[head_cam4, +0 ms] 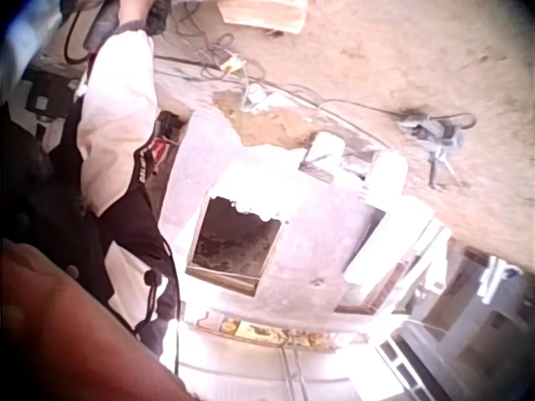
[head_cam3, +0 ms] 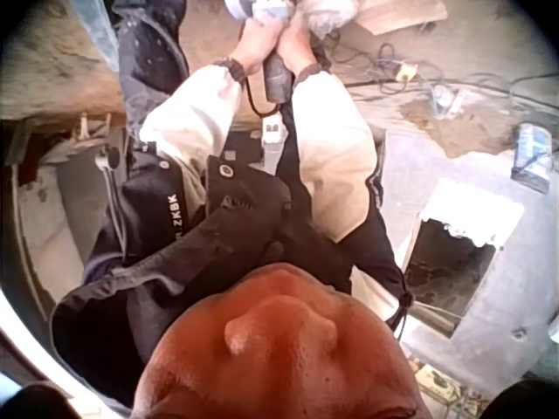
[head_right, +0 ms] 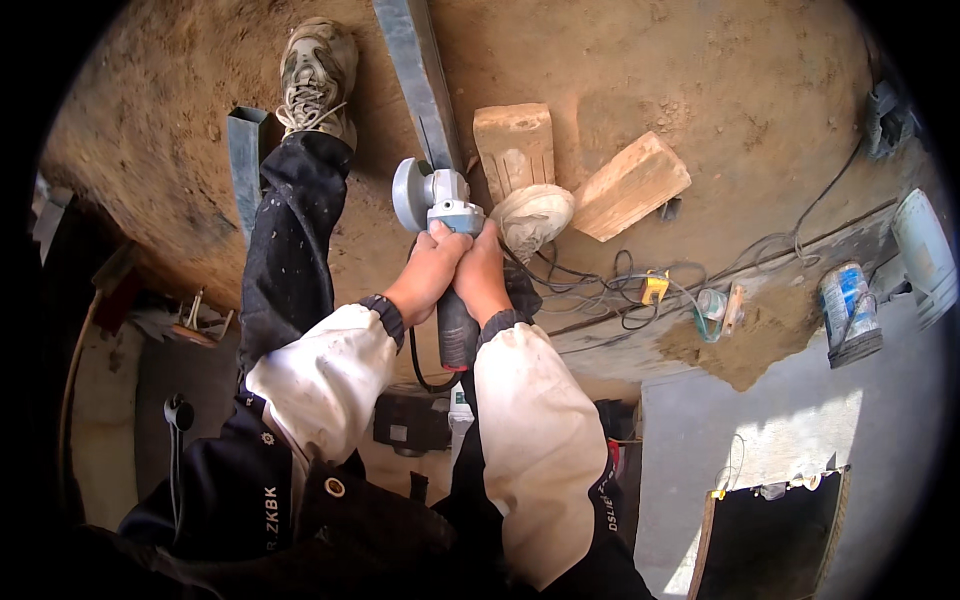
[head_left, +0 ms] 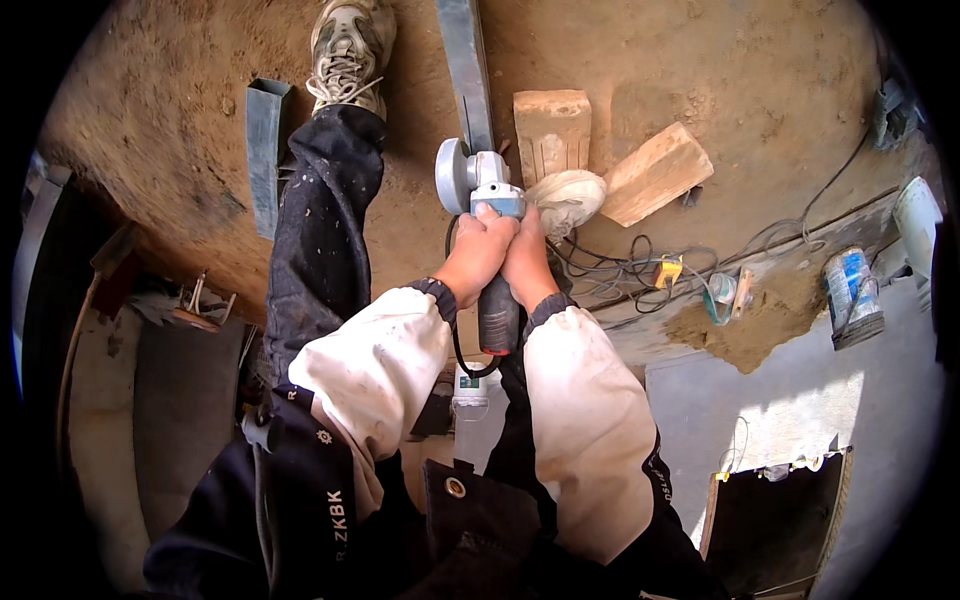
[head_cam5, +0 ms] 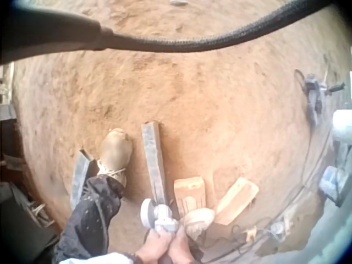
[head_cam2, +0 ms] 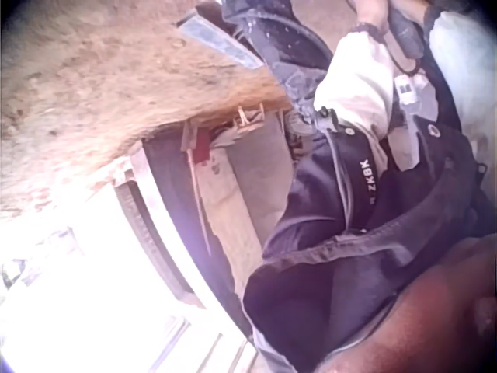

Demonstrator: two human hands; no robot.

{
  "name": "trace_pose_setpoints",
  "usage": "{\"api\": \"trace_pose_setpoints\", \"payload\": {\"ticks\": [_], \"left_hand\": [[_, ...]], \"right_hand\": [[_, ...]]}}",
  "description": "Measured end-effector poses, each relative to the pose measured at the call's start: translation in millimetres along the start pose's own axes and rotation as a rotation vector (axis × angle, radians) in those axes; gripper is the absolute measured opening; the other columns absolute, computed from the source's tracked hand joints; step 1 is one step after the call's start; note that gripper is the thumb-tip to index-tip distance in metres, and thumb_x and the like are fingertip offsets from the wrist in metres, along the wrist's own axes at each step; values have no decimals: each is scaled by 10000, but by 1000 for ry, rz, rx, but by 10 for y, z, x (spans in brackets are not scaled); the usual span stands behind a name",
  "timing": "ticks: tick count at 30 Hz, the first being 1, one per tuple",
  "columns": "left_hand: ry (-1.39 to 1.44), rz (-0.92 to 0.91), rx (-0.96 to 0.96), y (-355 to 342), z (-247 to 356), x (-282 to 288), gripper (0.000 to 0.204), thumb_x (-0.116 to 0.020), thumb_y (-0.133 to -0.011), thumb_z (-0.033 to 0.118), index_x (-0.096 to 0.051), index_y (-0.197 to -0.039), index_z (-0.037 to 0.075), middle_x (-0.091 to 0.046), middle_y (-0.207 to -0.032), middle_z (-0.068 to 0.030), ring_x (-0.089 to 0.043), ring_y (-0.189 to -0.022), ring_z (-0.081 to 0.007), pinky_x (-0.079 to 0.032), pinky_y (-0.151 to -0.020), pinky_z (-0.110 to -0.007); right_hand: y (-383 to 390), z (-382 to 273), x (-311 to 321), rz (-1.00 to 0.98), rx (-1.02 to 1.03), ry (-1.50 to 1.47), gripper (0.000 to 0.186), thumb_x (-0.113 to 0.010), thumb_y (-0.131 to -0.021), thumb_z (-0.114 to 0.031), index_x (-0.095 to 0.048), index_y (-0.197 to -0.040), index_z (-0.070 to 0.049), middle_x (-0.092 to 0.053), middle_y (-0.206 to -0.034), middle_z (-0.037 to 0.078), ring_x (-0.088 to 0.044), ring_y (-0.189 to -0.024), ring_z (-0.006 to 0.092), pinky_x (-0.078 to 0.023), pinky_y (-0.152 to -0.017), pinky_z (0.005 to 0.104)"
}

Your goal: The person uses an angle grinder to cut a long curved metal bar into several shorter pieces. The person repeatedly positions the bar, cuts it, and repositions it for subsequent cuts, producing multiple cut segments on the ground.

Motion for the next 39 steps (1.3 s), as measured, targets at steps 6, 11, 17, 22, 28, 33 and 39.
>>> {"api": "trace_pose_setpoints", "payload": {"ticks": [6,11,17,22,28,33,39], "left_hand": [[22,-65,24,37,112,-40,270,-583,-952,201,-615,-1089,-29,-649,-1028,-86,-612,-910,-165,-512,-806,-338],[-22,-69,20,17,157,3,258,-590,-940,198,-627,-1054,-31,-656,-998,-88,-617,-908,-163,-514,-795,-338],[-82,-41,41,7,202,44,385,-615,-915,231,-576,-1096,-107,-645,-1037,-144,-627,-933,-197,-529,-795,-360],[-38,-29,63,-21,188,71,262,-597,-934,187,-614,-1072,-35,-651,-996,-91,-623,-911,-185,-521,-793,-351],[-21,-88,89,25,272,-10,277,-596,-944,184,-601,-1119,-30,-654,-1030,-96,-637,-930,-198,-533,-812,-354],[-25,-27,74,-115,148,76,287,-595,-947,173,-587,-1147,-33,-654,-1054,-103,-640,-943,-200,-537,-828,-366],[-1,-100,23,-52,330,5,541,-637,-889,269,-534,-1176,-177,-617,-1125,-206,-619,-1007,-233,-535,-848,-365]], "right_hand": [[10,-94,-22,-2,-6,4,717,-836,-840,-456,-520,-1213,69,-677,-1138,237,-675,-1030,312,-528,-897,411],[6,-72,-78,-7,-38,-51,690,-839,-846,-433,-523,-1216,57,-683,-1137,217,-679,-1021,287,-532,-886,401],[7,-104,-117,-1,-15,-114,673,-836,-852,-420,-520,-1216,51,-687,-1126,205,-679,-1016,270,-537,-880,386],[-6,-155,-153,9,4,-142,689,-840,-849,-413,-510,-1237,52,-682,-1114,186,-684,-976,262,-547,-852,393],[40,-226,-142,-24,-53,-145,690,-825,-868,-384,-483,-1289,43,-670,-1132,181,-668,-1011,256,-533,-880,379],[-16,-217,-120,-8,-8,-121,687,-827,-860,-395,-492,-1265,47,-667,-1160,210,-670,-1043,286,-523,-910,388],[-75,-237,-122,1,22,-52,735,-825,-846,-447,-489,-1252,64,-671,-1142,250,-678,-1049,338,-526,-913,415]]}}
Point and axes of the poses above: each hand's wrist, its own y-axis away from the middle knuckle, its own x-axis out of the back of the hand, z = x × y, the point moved 9 cm from there along -y, towards the middle knuckle
